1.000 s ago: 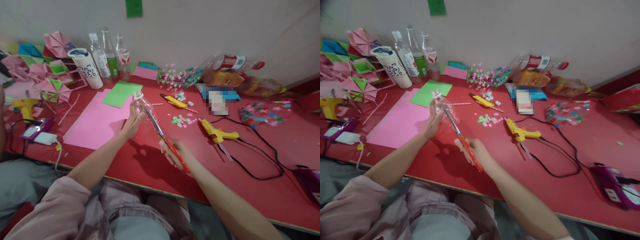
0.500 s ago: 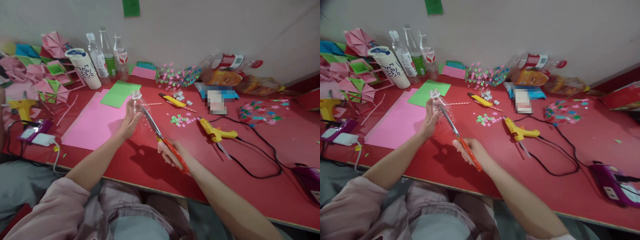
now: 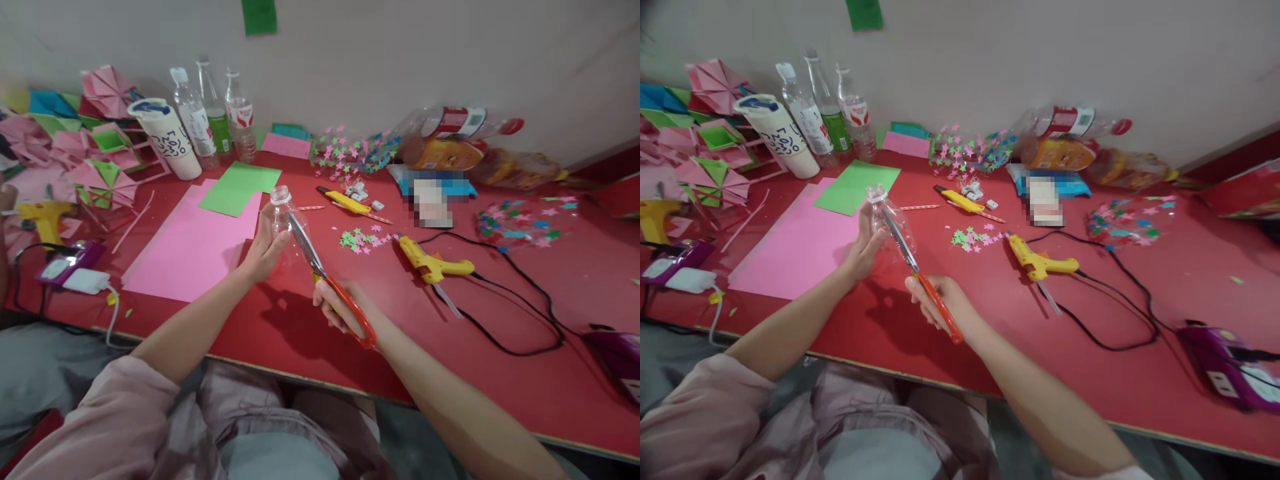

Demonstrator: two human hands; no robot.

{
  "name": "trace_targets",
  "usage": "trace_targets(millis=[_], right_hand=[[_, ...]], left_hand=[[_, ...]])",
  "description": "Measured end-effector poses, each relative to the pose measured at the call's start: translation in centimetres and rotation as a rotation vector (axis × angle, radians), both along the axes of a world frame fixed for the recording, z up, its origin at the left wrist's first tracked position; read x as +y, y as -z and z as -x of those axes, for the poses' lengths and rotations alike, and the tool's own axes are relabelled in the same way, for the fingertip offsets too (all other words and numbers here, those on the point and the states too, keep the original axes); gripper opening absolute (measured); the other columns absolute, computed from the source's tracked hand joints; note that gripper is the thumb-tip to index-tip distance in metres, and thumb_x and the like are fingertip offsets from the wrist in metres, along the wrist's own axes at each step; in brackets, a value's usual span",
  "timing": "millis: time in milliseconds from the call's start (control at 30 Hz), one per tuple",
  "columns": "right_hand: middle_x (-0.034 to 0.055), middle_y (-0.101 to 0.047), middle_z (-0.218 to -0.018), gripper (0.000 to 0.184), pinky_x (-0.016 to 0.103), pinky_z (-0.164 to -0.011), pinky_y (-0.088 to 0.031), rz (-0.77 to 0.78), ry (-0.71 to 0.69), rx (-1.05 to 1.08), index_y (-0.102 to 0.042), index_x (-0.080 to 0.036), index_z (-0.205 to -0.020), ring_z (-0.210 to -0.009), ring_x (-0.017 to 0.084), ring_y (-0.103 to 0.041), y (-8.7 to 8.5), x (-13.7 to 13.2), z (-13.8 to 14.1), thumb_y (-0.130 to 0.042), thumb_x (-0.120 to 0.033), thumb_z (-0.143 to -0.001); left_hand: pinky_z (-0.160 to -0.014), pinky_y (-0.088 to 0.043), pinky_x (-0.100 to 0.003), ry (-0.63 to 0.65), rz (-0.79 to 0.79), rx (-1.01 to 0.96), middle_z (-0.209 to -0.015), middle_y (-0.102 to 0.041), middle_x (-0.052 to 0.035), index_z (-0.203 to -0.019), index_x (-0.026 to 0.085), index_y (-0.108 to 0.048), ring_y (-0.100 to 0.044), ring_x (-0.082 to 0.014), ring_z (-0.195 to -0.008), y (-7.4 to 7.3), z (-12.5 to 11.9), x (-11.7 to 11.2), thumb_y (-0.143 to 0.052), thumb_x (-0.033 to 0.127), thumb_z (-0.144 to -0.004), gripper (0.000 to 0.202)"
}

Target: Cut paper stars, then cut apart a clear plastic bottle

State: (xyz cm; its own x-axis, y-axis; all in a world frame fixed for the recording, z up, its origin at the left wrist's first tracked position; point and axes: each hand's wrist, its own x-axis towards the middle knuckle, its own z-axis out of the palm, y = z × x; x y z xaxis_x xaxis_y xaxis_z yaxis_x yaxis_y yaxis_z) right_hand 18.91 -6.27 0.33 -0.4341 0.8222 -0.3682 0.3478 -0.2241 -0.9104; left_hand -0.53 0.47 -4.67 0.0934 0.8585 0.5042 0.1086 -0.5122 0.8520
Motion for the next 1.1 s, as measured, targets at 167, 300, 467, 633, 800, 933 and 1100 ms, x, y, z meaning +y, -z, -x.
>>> trace_targets(millis=[167,300,467,633,800,933,1100], right_hand=[[-0.0079,-0.04,-0.031,0.057,0.021,-0.034,-0.031,0.003,0.007,-0.03,-0.047,-0.021,-0.063,-0.026,0.007,-0.035,-0.1,-0.1,0.1,-0.048,-0.077,-0.073],[-0.0079,-0.04,-0.03,0.056,0.02,-0.031,-0.027,-0.004,0.003,-0.045,-0.043,-0.022,-0.062,-0.025,0.007,-0.034,0.1,-0.1,0.2,-0.046,-0.077,-0.075],[-0.0086,-0.038,-0.029,0.055,0.019,-0.029,-0.026,0.025,0.024,-0.083,-0.041,-0.023,-0.062,-0.023,0.006,-0.032,-0.1,-0.2,0.3,-0.046,-0.076,-0.076],[-0.0089,-0.038,-0.028,0.051,0.019,-0.029,-0.026,0.051,0.033,-0.117,-0.041,-0.023,-0.062,-0.023,0.006,-0.031,-0.6,-0.2,0.5,-0.048,-0.071,-0.078],[-0.0083,-0.039,-0.029,0.046,0.018,-0.03,-0.027,0.038,0.047,-0.139,-0.041,-0.023,-0.061,-0.024,0.006,-0.033,-1.5,-0.5,0.6,-0.05,-0.063,-0.082],[-0.0083,-0.038,-0.029,0.046,0.018,-0.031,-0.027,0.05,0.059,-0.166,-0.04,-0.023,-0.061,-0.025,0.006,-0.034,-1.9,-0.6,0.7,-0.052,-0.061,-0.083],[-0.0085,-0.037,-0.029,0.045,0.019,-0.031,-0.027,0.084,0.064,-0.18,-0.04,-0.023,-0.061,-0.025,0.007,-0.033,-2.0,-0.6,0.8,-0.052,-0.06,-0.083]], left_hand=[[-0.118,-0.027,-0.051,-0.029,0.054,-0.012,-0.145,-0.035,-0.0092,-0.14,0.034,-0.025,-0.035,-0.0296,-0.139,0.2,0.0,-0.2,-0.045,0.057,-0.088,0.061],[-0.12,-0.021,-0.052,-0.046,0.08,-0.021,-0.148,-0.032,-0.0091,-0.14,0.033,-0.026,-0.028,-0.0311,-0.143,0.0,0.0,-0.4,-0.048,0.057,-0.085,0.064],[-0.121,-0.018,-0.048,-0.037,0.081,-0.049,-0.146,-0.035,-0.0107,-0.138,0.029,-0.029,-0.022,-0.0302,-0.146,-0.4,-0.2,-0.5,-0.048,0.058,-0.085,0.063],[-0.121,-0.018,-0.048,-0.059,0.083,-0.074,-0.149,-0.031,-0.0091,-0.137,0.031,-0.03,-0.022,-0.0304,-0.145,-0.5,-0.4,-0.5,-0.049,0.059,-0.084,0.062],[-0.12,-0.02,-0.049,-0.062,0.058,-0.031,-0.146,-0.035,-0.0104,-0.137,0.03,-0.03,-0.024,-0.0303,-0.145,-0.4,-0.2,-0.5,-0.047,0.059,-0.085,0.062],[-0.12,-0.021,-0.049,-0.069,0.063,0.01,-0.151,-0.029,-0.0101,-0.139,0.03,-0.026,-0.025,-0.0304,-0.145,-0.4,0.1,-0.4,-0.046,0.059,-0.085,0.064],[-0.119,-0.022,-0.052,-0.017,0.028,0.039,-0.147,-0.033,-0.0122,-0.14,0.03,-0.024,-0.033,-0.0306,-0.141,-0.5,0.2,-0.4,-0.043,0.057,-0.088,0.062]])
